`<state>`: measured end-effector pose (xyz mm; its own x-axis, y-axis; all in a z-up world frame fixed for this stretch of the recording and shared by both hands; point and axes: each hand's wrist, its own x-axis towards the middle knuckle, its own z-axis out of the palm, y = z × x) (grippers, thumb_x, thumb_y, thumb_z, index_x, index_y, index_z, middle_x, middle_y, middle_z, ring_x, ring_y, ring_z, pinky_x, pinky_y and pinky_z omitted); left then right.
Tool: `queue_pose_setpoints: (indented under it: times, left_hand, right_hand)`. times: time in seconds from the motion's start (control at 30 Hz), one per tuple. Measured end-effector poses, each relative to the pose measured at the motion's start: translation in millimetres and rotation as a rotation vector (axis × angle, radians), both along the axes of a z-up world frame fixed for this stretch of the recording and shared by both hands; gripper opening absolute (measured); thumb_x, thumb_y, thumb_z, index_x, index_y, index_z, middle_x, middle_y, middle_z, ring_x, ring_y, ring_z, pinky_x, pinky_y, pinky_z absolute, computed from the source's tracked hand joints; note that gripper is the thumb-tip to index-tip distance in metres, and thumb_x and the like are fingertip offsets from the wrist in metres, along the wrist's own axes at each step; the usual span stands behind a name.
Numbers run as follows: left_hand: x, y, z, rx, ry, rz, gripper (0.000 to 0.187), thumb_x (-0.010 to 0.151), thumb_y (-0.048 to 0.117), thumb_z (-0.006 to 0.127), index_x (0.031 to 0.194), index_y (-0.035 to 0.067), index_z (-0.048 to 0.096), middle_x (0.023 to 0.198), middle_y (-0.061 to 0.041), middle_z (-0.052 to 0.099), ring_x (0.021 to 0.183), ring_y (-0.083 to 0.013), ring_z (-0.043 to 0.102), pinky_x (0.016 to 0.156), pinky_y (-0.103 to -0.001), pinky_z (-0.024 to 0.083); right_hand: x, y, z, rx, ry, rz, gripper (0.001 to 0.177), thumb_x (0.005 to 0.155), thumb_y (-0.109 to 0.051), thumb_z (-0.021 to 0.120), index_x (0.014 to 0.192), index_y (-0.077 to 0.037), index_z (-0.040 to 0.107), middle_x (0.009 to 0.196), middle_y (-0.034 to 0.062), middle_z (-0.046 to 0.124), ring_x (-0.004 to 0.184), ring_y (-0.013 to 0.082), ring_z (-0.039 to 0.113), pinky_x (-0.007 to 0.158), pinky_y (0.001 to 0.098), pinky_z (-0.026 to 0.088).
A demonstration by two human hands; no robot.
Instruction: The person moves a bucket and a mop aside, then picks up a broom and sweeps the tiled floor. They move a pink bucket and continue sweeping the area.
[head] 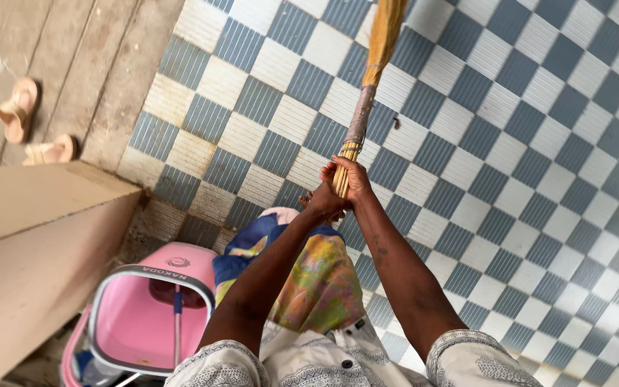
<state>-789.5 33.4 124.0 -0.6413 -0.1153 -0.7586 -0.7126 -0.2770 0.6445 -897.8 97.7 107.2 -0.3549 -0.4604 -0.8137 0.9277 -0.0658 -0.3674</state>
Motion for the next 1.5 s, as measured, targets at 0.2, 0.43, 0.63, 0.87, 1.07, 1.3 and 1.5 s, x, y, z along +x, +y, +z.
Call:
queue_pose_setpoints:
  times: [0.2,0.43,0.63,0.87,1.07,1.3,1.5]
  left_hand:
    - [27,30,61,0.051,0.049,0.030,0.052,0.063,0.003,0.086,0.106,-0.003,0.058,0.078,-0.012,0.072,0.056,-0.0189,0.069,0.045,-0.032,0.056]
    - [49,61,93,-0.016,0.042,-0.063,0.037,0.065,0.009,0.088,0.090,-0.002,0.062,0.067,-0.013,0.069,0.048,-0.0211,0.066,0.040,-0.034,0.053]
    - [55,90,122,-0.055,-0.028,-0.162,0.036,0.066,0.010,0.090,0.088,-0.004,0.064,0.065,-0.014,0.068,0.046,-0.0232,0.064,0.039,-0.036,0.052]
    - [63,133,172,0.082,-0.145,-0.267,0.031,0.074,0.007,0.078,0.097,0.000,0.058,0.066,-0.014,0.063,0.050,-0.0260,0.065,0.037,-0.042,0.053]
    - [67,189,196,-0.051,-0.125,-0.334,0.025,0.082,0.005,0.070,0.099,0.000,0.053,0.066,-0.014,0.061,0.052,-0.0243,0.064,0.034,-0.040,0.042]
    - [89,258,218,-0.065,-0.084,-0.513,0.029,0.079,0.001,0.072,0.099,0.003,0.052,0.064,-0.014,0.061,0.045,-0.0224,0.057,0.032,-0.037,0.040]
    - [120,332,228,-0.083,-0.118,-0.683,0.023,0.079,-0.002,0.075,0.092,0.000,0.056,0.062,-0.013,0.059,0.043,-0.0213,0.055,0.032,-0.036,0.039]
  right_hand:
    - [32,42,19,-0.020,0.030,-0.062,0.016,0.088,-0.011,0.075,0.098,-0.005,0.063,0.072,0.0047,0.063,0.063,0.0187,0.066,0.076,0.0510,0.067]
    - [54,76,60,0.082,0.185,-0.035,0.015,0.085,-0.012,0.076,0.090,-0.003,0.065,0.069,0.0043,0.061,0.057,0.0160,0.062,0.070,0.0513,0.068]
    - [67,108,101,0.124,0.266,-0.061,0.014,0.083,-0.010,0.077,0.086,-0.003,0.065,0.069,0.0051,0.063,0.055,0.0160,0.063,0.057,0.0425,0.064]
    - [98,151,154,0.273,0.520,-0.064,0.014,0.081,-0.007,0.077,0.081,0.004,0.067,0.067,0.0098,0.067,0.055,0.0170,0.064,0.051,0.0321,0.054]
    - [109,208,178,0.425,0.437,-0.154,0.018,0.076,-0.010,0.077,0.078,0.004,0.066,0.065,0.0106,0.065,0.051,0.0186,0.061,0.046,0.0334,0.050]
    - [142,293,173,0.433,0.376,-0.346,0.017,0.075,-0.008,0.078,0.080,0.002,0.067,0.068,0.0101,0.066,0.053,0.0188,0.062,0.047,0.0322,0.051]
    - [185,374,167,0.457,0.332,-0.503,0.018,0.076,-0.007,0.079,0.078,0.004,0.066,0.068,0.0112,0.067,0.054,0.0192,0.064,0.049,0.0325,0.053]
